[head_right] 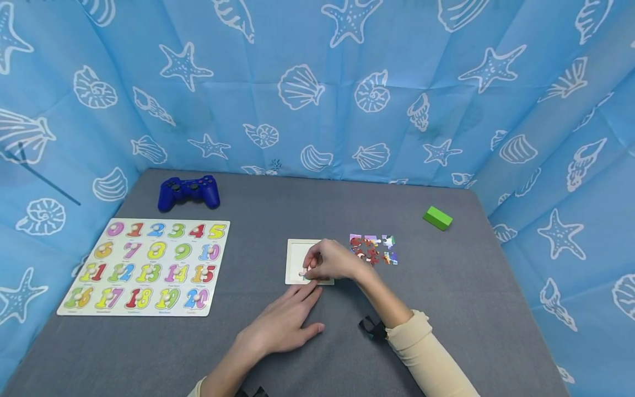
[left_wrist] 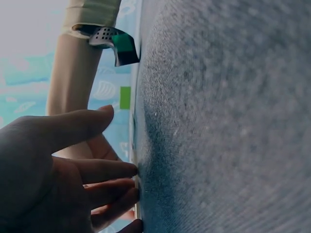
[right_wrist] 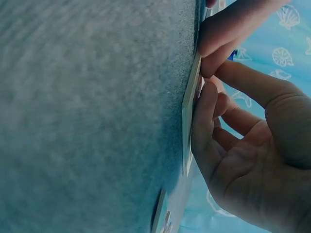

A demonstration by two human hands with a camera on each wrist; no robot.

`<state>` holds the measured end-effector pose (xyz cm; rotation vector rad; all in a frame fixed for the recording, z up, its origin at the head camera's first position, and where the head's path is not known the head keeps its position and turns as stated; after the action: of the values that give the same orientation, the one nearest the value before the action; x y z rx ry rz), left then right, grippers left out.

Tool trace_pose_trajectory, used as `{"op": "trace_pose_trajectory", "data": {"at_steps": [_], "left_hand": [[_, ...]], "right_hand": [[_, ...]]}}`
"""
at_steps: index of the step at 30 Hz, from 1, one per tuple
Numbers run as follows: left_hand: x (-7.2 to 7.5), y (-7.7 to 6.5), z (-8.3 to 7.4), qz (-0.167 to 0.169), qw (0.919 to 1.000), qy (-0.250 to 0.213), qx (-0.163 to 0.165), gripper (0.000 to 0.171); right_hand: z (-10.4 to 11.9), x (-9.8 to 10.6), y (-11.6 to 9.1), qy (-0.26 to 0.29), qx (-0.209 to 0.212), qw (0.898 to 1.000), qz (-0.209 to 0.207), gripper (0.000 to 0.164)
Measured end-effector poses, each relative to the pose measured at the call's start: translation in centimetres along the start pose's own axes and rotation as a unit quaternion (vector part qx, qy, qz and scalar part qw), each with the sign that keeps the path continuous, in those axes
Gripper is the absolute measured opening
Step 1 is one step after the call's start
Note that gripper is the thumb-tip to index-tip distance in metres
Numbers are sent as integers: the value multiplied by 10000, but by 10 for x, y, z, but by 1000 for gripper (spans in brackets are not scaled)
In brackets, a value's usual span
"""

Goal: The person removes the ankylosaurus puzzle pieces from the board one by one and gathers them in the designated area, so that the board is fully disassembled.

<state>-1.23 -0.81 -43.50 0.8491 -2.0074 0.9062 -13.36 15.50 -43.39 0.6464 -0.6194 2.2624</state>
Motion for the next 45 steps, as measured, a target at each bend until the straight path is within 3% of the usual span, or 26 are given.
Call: {"op": "trace_pose_trajectory", "data": {"at_steps": [18,29,35,45], "left_hand": [[-1,-3,3,74,9997,-188,-132,74],[0,-3,1,48,9998,-96,-152,74],[1,-5,1,-68,9997,-107,-223,73],[-2,-2,1,-17,9999,-120,-121,73]], "right_hand": [[4,-1,-1,-170,137,9998,46,11],[-3,7,-9,717,493,9962,43,9],[-11,22,-26,912,182,9954,-208,13],[-40,50,-73,1098,-228,9919,-593,20]]}}
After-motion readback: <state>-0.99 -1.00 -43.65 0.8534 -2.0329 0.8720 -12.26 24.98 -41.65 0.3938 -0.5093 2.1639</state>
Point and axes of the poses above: each hand's wrist, its own y-axis towards the middle knuckle, its own x-axis out of the back of the hand, z = x × y, the point moved 1 cm from there along y, towards the middle knuckle
